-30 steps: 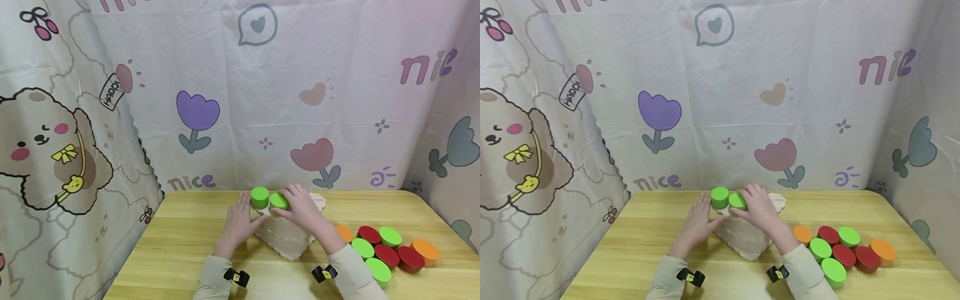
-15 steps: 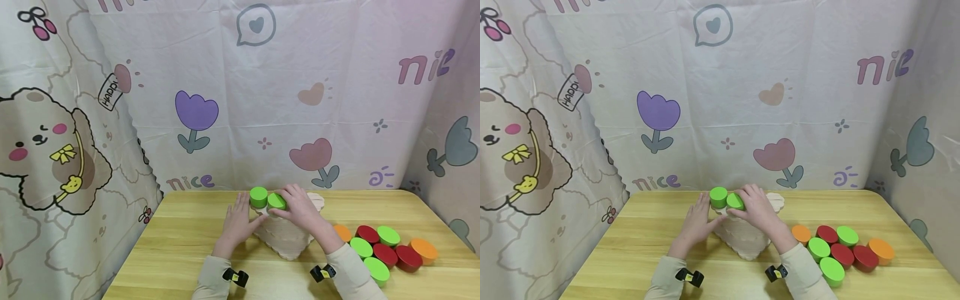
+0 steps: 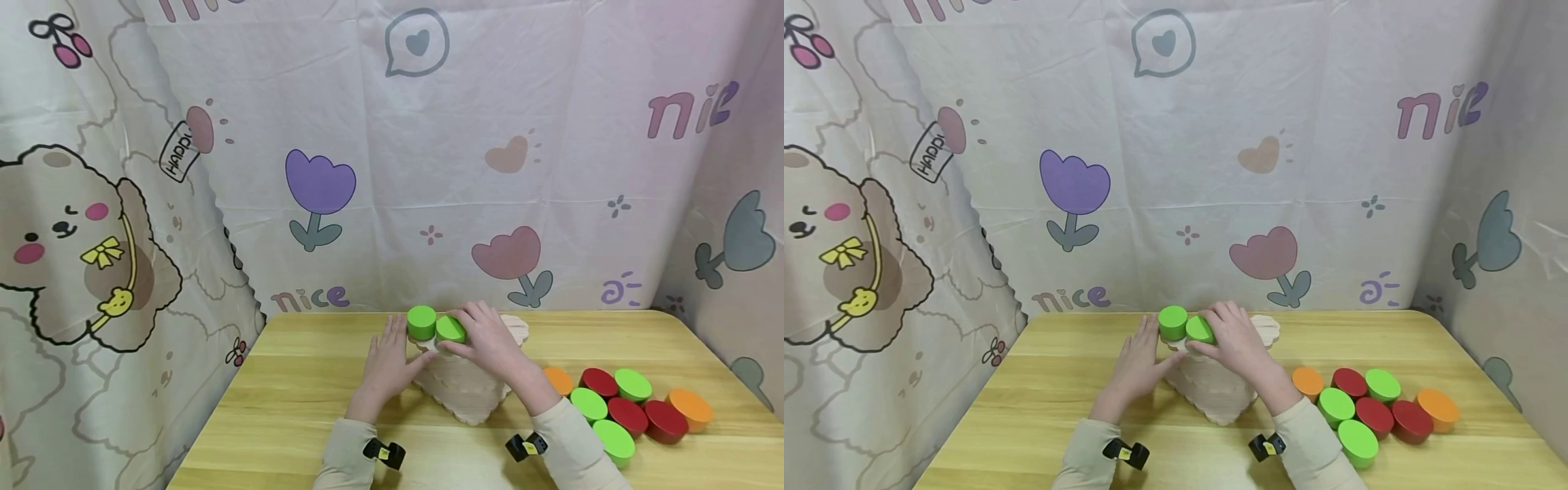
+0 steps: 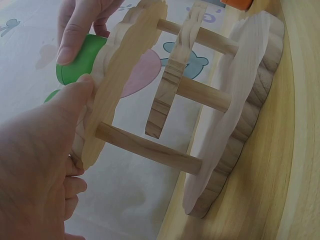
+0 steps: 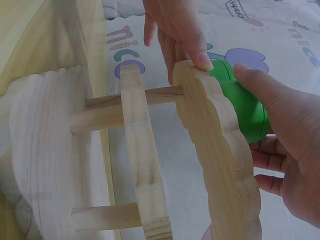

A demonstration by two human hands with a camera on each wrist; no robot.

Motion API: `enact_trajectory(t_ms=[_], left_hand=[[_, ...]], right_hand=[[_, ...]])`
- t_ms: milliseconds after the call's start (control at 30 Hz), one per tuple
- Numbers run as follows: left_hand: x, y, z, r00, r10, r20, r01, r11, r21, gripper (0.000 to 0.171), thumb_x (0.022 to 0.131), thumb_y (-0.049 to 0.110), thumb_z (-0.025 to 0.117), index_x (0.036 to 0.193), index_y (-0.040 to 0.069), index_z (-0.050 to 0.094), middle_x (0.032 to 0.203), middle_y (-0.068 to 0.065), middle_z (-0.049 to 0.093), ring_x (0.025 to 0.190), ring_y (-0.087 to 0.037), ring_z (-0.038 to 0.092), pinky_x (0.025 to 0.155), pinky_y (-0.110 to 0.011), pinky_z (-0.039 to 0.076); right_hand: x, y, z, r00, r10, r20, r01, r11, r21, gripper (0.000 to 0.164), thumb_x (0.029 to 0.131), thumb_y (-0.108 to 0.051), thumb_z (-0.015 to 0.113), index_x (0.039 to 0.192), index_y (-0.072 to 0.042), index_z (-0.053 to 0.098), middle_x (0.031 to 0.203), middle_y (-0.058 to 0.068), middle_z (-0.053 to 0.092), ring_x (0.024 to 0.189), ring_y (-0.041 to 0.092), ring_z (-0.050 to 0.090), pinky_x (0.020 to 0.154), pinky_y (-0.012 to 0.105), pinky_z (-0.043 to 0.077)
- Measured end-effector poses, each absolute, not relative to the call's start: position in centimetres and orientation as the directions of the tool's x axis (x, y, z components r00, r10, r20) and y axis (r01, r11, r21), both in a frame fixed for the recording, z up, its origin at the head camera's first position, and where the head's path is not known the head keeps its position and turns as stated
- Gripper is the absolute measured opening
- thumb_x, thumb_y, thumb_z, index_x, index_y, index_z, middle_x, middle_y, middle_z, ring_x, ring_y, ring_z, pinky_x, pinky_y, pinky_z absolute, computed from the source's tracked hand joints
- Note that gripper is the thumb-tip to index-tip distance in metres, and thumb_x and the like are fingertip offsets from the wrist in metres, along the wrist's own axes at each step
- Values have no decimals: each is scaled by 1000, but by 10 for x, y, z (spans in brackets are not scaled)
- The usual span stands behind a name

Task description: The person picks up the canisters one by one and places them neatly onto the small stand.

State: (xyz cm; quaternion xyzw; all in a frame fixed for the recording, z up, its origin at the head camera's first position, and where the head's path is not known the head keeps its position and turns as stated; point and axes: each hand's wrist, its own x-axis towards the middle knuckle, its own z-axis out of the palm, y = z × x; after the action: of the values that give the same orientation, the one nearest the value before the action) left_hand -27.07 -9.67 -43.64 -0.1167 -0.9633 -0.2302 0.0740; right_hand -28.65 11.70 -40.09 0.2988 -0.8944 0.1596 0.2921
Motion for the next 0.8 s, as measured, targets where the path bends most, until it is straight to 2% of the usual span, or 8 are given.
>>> enact_trajectory(t_ms=[100, 333, 467, 800], left_hand=[[-270, -97, -435, -964, 186, 192, 253, 867, 428, 102, 87, 78, 38, 157, 9, 11, 165, -8, 11, 154, -26, 7, 122, -60, 12], [-269, -97, -436, -964, 188, 187, 253, 864, 436, 103, 86, 80, 36, 158, 11, 9, 165, -8, 7, 154, -25, 4, 122, -59, 10], [-270, -96, -437, -965, 186, 184, 250, 863, 440, 104, 86, 80, 37, 158, 11, 10, 165, -7, 6, 154, -24, 3, 122, -58, 10], [-271, -96, -437, -967, 180, 180, 244, 859, 451, 106, 84, 82, 36, 158, 10, 11, 165, -6, 6, 154, -24, 3, 123, -57, 9]], right_hand=[[-286, 117, -401, -651, -443, 616, -618, 780, -93, 59, 76, -53, 76, 116, -11, 66, 105, 3, 62, 95, 20, 51, 78, 34, 43], [-280, 127, -397, -633, -438, 638, -624, 777, -85, 78, 76, -57, 74, 135, -10, 55, 113, 8, 63, 105, 26, 54, 87, 42, 46], [-274, 139, -395, -606, -443, 660, -638, 767, -71, 74, 78, -53, 73, 135, -10, 55, 112, 8, 62, 107, 27, 54, 92, 44, 45], [-253, 177, -404, -584, -433, 687, -617, 786, -30, 60, 78, -44, 75, 123, -6, 62, 109, 9, 63, 105, 30, 57, 87, 48, 48]])
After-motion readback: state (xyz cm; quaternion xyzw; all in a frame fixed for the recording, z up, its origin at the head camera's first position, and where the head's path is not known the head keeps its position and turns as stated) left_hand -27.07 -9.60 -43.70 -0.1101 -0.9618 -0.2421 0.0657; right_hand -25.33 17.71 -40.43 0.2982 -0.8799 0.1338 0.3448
